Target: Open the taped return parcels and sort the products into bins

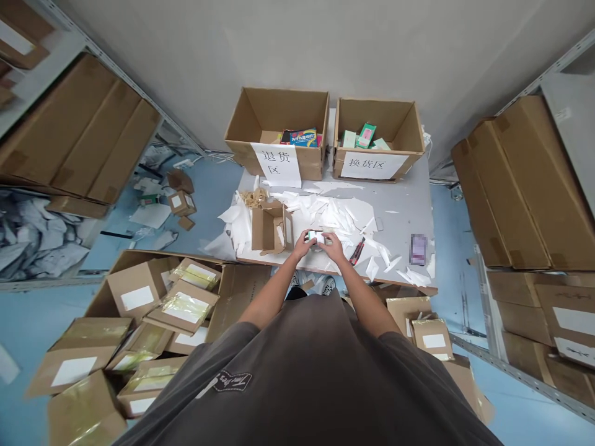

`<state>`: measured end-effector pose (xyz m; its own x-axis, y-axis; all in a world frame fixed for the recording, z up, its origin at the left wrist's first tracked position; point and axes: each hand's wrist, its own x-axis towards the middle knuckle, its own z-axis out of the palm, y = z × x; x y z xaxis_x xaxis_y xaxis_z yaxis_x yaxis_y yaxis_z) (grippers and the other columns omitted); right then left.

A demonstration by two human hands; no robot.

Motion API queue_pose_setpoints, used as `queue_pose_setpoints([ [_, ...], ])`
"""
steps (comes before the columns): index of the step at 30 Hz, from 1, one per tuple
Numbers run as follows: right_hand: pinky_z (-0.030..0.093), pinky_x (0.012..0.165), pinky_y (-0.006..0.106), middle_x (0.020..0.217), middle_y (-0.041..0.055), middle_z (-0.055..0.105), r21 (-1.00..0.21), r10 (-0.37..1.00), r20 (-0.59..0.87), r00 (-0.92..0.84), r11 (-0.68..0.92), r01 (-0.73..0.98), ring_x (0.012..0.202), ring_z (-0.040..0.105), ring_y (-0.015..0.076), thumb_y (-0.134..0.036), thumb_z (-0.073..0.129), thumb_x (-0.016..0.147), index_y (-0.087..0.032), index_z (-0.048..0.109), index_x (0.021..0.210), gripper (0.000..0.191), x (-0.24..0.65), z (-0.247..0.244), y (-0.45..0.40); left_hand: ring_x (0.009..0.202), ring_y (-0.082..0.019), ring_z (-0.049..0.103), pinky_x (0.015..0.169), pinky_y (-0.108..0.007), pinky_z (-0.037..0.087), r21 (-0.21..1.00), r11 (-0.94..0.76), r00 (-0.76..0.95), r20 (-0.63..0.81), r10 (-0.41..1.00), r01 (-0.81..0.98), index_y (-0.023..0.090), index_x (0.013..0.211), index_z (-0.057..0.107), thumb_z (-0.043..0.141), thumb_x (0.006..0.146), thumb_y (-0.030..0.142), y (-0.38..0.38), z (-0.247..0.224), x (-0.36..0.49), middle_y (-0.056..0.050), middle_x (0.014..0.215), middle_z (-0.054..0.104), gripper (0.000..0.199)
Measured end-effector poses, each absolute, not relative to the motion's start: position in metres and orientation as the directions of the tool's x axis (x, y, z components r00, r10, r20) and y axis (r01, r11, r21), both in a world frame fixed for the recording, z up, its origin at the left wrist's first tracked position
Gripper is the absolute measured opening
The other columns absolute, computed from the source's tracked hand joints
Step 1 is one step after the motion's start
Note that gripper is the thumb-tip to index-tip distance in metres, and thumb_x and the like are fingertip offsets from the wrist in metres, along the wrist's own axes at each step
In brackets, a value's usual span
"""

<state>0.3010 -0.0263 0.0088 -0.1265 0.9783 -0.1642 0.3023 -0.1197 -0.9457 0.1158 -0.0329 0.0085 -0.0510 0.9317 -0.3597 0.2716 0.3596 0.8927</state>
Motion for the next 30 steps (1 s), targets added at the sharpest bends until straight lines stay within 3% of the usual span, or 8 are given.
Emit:
queue_pose_setpoints([
  [7, 0.045, 0.123, 0.06, 0.146, 0.0144, 0.062, -0.828, 0.938, -0.108, -0.329, 0.098, 0.552, 0.14, 0.058, 0.0392, -0.026, 0.081, 0.074, -0.026, 0.081, 0.124, 0.049, 0.309, 0.008, -0.029, 0.135, -0.026, 0.066, 0.114, -0.042, 0.054, 0.911, 0.332, -0.018, -0.338, 0.941, 0.243, 0.022, 0.148, 0.058, 0.071, 0.097, 0.038, -0.039, 0.008, 0.115, -0.014, 0.154, 0.064, 0.055],
  [11, 0.046, 0.122, 0.057, 0.14, 0.0123, 0.067, -0.9, 0.961, -0.088, -0.261, 0.036, 0.434, 0.139, 0.059, 0.0362, -0.039, 0.081, 0.077, -0.027, 0.08, 0.113, 0.038, 0.306, 0.002, -0.002, 0.143, -0.028, 0.061, 0.118, -0.044, 0.05, 0.917, 0.311, 0.0, -0.322, 0.947, 0.249, 0.021, 0.144, 0.06, 0.076, 0.089, 0.035, -0.039, 0.007, 0.113, -0.015, 0.157, 0.062, 0.059],
  [15, 0.057, 0.108, 0.052, 0.11, 0.0095, 0.073, -0.921, 0.97, -0.241, -0.008, -0.226, 0.316, 0.113, 0.069, 0.0307, -0.06, 0.068, 0.084, -0.026, 0.072, 0.106, 0.041, 0.287, -0.004, 0.039, 0.137, -0.029, 0.066, 0.114, -0.044, 0.053, 0.909, 0.339, -0.006, -0.348, 0.937, 0.24, 0.021, 0.142, 0.062, 0.078, 0.088, 0.035, -0.038, 0.004, 0.111, -0.015, 0.153, 0.065, 0.058],
  [18, 0.059, 0.104, 0.05, 0.118, 0.0116, 0.073, -0.89, 0.911, -0.395, -0.115, -0.348, 0.295, 0.109, 0.072, 0.0309, -0.063, 0.082, 0.072, -0.024, 0.07, 0.121, 0.064, 0.281, -0.006, 0.055, 0.137, -0.03, 0.065, 0.115, -0.046, 0.053, 0.909, 0.359, -0.017, -0.364, 0.931, 0.212, 0.02, 0.147, 0.06, 0.077, 0.089, 0.035, -0.037, 0.001, 0.109, -0.015, 0.155, 0.064, 0.062],
  [20, 0.054, 0.113, 0.052, 0.139, 0.0157, 0.069, -0.895, 0.853, -0.412, -0.32, -0.315, 0.314, 0.126, 0.069, 0.0345, -0.06, 0.094, 0.06, -0.024, 0.066, 0.14, 0.092, 0.287, -0.008, 0.054, 0.143, -0.031, 0.061, 0.119, -0.047, 0.051, 0.907, 0.369, -0.025, -0.372, 0.928, 0.202, 0.021, 0.152, 0.059, 0.078, 0.09, 0.038, -0.038, -0.001, 0.108, -0.015, 0.159, 0.061, 0.067],
  [23, 0.035, 0.131, 0.056, 0.165, 0.0178, 0.053, -0.923, 0.764, -0.334, -0.553, -0.146, 0.356, 0.155, 0.048, 0.0419, -0.051, 0.105, 0.043, -0.024, 0.055, 0.159, 0.129, 0.304, -0.011, 0.039, 0.147, -0.035, 0.058, 0.122, -0.049, 0.048, 0.891, 0.43, -0.019, -0.432, 0.902, 0.146, 0.021, 0.163, 0.051, 0.078, 0.092, 0.049, -0.04, -0.005, 0.106, -0.018, 0.169, 0.052, 0.081],
  [26, 0.027, 0.135, 0.06, 0.175, 0.0165, 0.041, -0.939, 0.79, -0.266, -0.553, -0.082, 0.335, 0.164, 0.035, 0.0438, -0.047, 0.105, 0.044, -0.026, 0.043, 0.17, 0.142, 0.317, -0.015, 0.022, 0.147, -0.038, 0.059, 0.121, -0.053, 0.049, 0.863, 0.5, 0.007, -0.502, 0.865, 0.073, 0.023, 0.172, 0.037, 0.078, 0.092, 0.059, -0.047, -0.009, 0.101, -0.023, 0.176, 0.039, 0.097],
  [30, 0.039, 0.128, 0.061, 0.18, 0.0186, 0.029, -0.949, 0.855, -0.289, -0.43, -0.196, 0.247, 0.162, 0.039, 0.0429, -0.047, 0.101, 0.053, -0.031, 0.021, 0.178, 0.149, 0.328, -0.02, 0.01, 0.155, -0.041, 0.049, 0.121, -0.055, 0.047, 0.89, 0.448, 0.065, -0.454, 0.889, 0.084, 0.03, 0.178, 0.023, 0.086, 0.083, 0.052, -0.06, -0.012, 0.087, -0.022, 0.181, 0.029, 0.116],
])
